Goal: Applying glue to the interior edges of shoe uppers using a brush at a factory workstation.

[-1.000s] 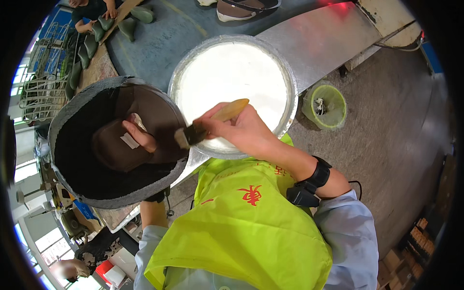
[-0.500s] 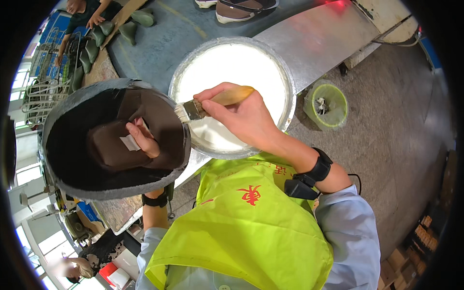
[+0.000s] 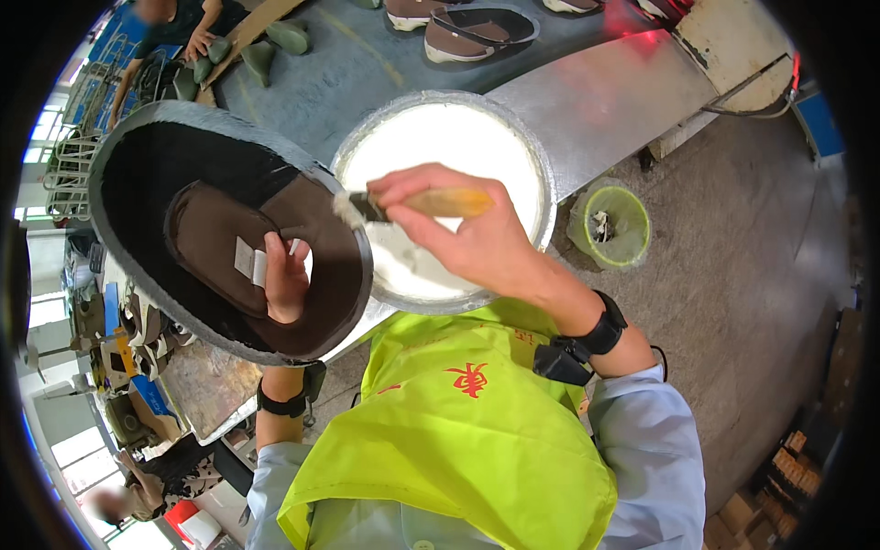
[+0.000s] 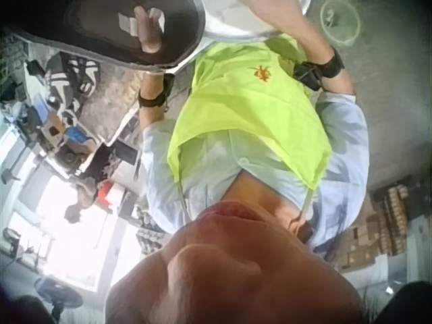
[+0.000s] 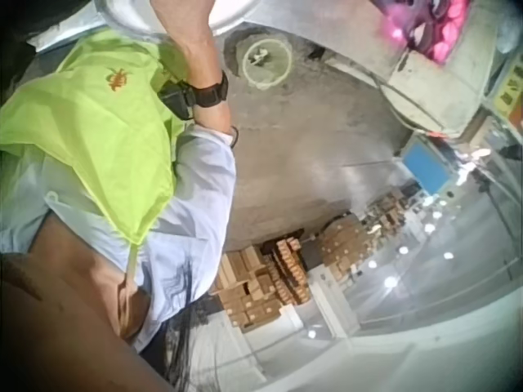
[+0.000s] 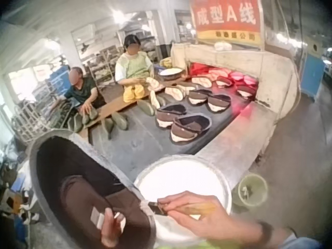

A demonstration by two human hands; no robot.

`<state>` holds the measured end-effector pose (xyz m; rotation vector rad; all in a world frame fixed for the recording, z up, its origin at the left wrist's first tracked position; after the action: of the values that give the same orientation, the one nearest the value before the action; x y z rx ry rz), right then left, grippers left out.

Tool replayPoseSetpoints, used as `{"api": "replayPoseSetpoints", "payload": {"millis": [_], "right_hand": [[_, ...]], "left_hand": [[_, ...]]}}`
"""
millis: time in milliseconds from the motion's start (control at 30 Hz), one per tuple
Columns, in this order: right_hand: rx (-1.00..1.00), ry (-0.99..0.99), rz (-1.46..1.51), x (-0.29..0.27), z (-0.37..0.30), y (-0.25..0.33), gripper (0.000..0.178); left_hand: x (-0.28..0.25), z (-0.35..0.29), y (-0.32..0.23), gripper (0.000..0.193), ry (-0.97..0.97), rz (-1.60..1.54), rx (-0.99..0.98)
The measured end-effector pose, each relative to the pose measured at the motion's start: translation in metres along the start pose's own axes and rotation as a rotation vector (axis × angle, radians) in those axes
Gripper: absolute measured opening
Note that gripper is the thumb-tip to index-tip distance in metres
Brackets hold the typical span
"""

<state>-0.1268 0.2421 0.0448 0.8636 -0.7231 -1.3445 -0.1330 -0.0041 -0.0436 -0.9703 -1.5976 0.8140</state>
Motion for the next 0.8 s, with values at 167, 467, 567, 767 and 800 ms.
{"api": "replayPoseSetpoints", "payload": {"millis": [167,467,567,767,800], "right_hand": [[0.045,0.124,0.016,-0.003,0.000,-0.010,0.012],[0.124,-0.191,-0.218,-0.046,0.041,-0.025,0.009],[0.146,-0.209,-0.435,-0.077,0.031,-0.040,0.009],[0.305,-0.456,-0.166,-0.098,0.007,-0.050,0.008],[0.321,-0.458,-0.175,-0.099,0.009,-0.052,0.009]], "left_hand": [[-0.008,0.003,0.006,0.017,-0.253,0.086,-0.196],[-0.069,0.126,0.028,0.023,0.017,0.099,-0.485],[-0.009,0.201,0.014,0.032,0.435,0.417,-0.229],[-0.066,0.367,0.084,0.019,0.180,0.039,-0.505],[-0.087,0.391,0.097,0.018,0.221,-0.207,-0.578]]}}
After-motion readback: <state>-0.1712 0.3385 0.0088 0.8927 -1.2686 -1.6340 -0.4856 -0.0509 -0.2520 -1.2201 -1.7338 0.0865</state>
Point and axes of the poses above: each hand's wrist, its own z-axis towards the middle knuckle, its own x-axis out of the palm, y = z × x, the point moved 8 cm from there along z, towards the middle knuckle, and after that the axes turned 10 degrees about -x, right-handed, at the moved point
